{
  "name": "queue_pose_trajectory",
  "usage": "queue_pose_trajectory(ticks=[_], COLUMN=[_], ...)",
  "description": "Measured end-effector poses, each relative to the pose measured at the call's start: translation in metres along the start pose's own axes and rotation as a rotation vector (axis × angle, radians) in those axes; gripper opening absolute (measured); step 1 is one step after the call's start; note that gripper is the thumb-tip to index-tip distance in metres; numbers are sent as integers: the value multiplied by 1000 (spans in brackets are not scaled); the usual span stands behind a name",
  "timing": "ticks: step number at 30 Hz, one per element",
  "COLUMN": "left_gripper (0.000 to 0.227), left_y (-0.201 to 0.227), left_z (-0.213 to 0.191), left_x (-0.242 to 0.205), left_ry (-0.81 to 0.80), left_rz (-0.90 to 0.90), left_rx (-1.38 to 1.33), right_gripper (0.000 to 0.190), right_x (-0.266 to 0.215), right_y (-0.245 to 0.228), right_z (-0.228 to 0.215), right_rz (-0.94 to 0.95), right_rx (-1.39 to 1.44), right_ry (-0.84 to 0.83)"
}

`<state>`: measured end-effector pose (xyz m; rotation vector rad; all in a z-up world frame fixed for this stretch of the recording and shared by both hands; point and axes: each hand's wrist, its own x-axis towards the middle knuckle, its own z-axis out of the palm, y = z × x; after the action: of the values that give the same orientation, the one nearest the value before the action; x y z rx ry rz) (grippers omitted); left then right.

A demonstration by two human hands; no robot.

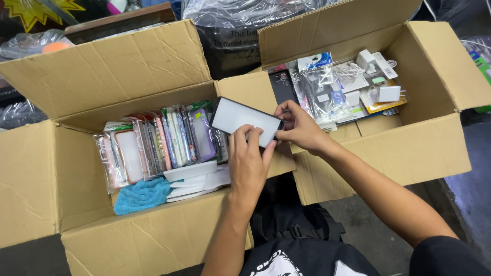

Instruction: Sorting through boxes of phone cases and various mobile accessories.

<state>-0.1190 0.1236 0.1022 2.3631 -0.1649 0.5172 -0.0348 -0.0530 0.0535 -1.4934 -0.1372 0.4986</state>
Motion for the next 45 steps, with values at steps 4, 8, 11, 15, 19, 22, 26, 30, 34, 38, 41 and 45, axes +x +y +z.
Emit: queue_pose_trajectory(ticks=[4,8,11,15,19,22,26,30,34,38,41,45], left_gripper=[43,40,35,29,30,34,36,38,38,36,39,42], left_y=[0,0,-3,-9,-8,-7,-9,-12,-18,-15,-15,-25], left_z=[-1,-9,-9,-4,-4,-4,-3,4,16,18,12,7], left_x=[-4,-4,-5,-7,-6,-5,-3,-3,-4,-2,2,7], left_ry=[0,-13,2,17,14,11,2,43,63,106,72,-12], left_rz=[-27,-56,-28,33,29,45,68,126,130,169,164,111], left_rx=[-2,-110,-167,-180,-210,-182,-105,-54,-59,22,-1,-84], right_gripper=[45,41,42,43,43,46,45,44,43,41,37,34], right_x=[-12,-18,-21,-22,-21,-25,-28,-28,-25,-17,-17,-18], right_y=[0,-8,-17,-12,-1,-1,-10,-9,-9,5,3,5], right_z=[4,9,14,18,11,13,18,17,19,16,16,18], right_rz=[-24,8,62,112,187,137,27,-14,-45,-23,-32,-51], right_rx=[45,159,305,445,451,403,286,231,171,121,96,106], right_ry=[2,35,55,74,127,115,94,112,116,165,171,121])
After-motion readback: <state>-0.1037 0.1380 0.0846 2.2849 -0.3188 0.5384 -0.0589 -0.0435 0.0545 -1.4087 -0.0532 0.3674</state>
